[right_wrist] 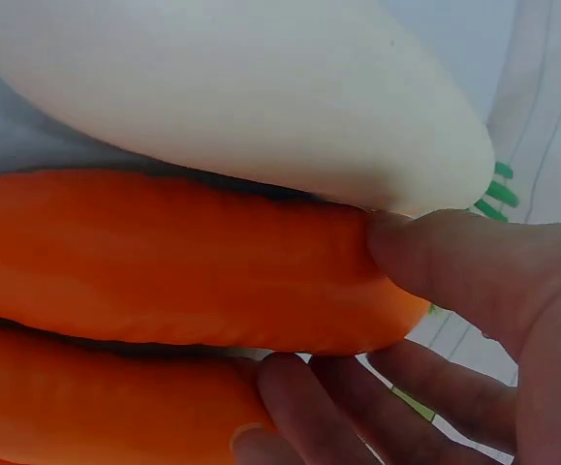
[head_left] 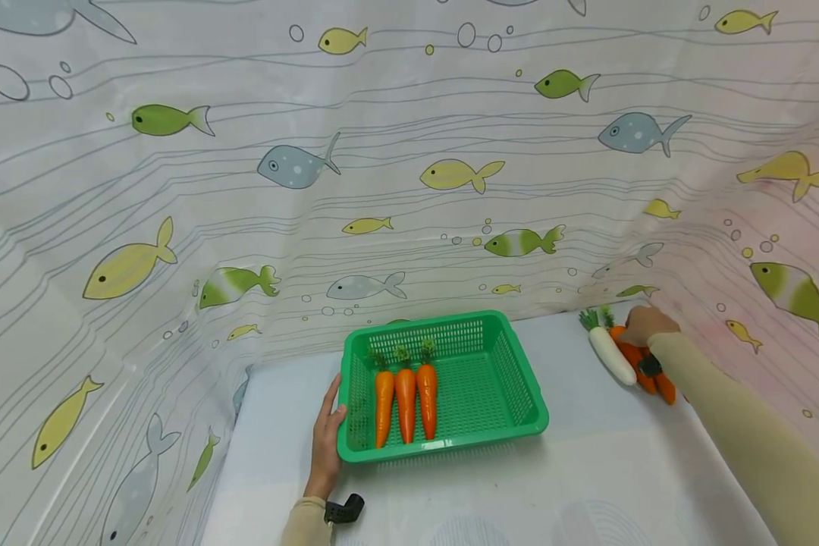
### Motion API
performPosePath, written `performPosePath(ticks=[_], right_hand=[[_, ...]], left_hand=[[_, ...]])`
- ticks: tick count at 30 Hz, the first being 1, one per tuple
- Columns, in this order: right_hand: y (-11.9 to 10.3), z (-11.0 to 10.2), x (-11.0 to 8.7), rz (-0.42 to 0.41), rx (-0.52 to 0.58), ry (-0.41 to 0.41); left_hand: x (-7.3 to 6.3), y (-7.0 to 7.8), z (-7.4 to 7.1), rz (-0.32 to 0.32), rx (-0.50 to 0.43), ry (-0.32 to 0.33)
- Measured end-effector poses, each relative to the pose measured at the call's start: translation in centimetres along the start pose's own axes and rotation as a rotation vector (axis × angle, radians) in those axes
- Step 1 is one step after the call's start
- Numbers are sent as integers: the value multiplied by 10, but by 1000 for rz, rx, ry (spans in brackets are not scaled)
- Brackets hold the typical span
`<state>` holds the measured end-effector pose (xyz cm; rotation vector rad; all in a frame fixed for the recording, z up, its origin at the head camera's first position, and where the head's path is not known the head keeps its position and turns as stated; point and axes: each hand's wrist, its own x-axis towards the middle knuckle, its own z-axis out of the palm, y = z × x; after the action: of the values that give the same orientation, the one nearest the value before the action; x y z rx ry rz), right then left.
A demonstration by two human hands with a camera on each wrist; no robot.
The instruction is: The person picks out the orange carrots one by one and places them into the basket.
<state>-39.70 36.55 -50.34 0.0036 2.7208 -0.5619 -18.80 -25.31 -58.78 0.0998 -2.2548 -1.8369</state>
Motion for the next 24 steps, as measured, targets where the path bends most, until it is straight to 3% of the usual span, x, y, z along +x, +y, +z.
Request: performPosePath(ticks=[5, 11, 19, 24], right_hand=[[5, 4, 14, -28, -123, 82], [2, 7, 17, -13, -164, 132], [0, 9, 9, -31, -208, 103], [3, 9, 9, -20, -157, 68]], left_hand=[[0, 1, 0, -1, -1, -1], [-1, -1, 0, -3, -6, 5], [-2, 0, 0, 1, -12, 4], [-2, 0, 0, -7, -15, 5]])
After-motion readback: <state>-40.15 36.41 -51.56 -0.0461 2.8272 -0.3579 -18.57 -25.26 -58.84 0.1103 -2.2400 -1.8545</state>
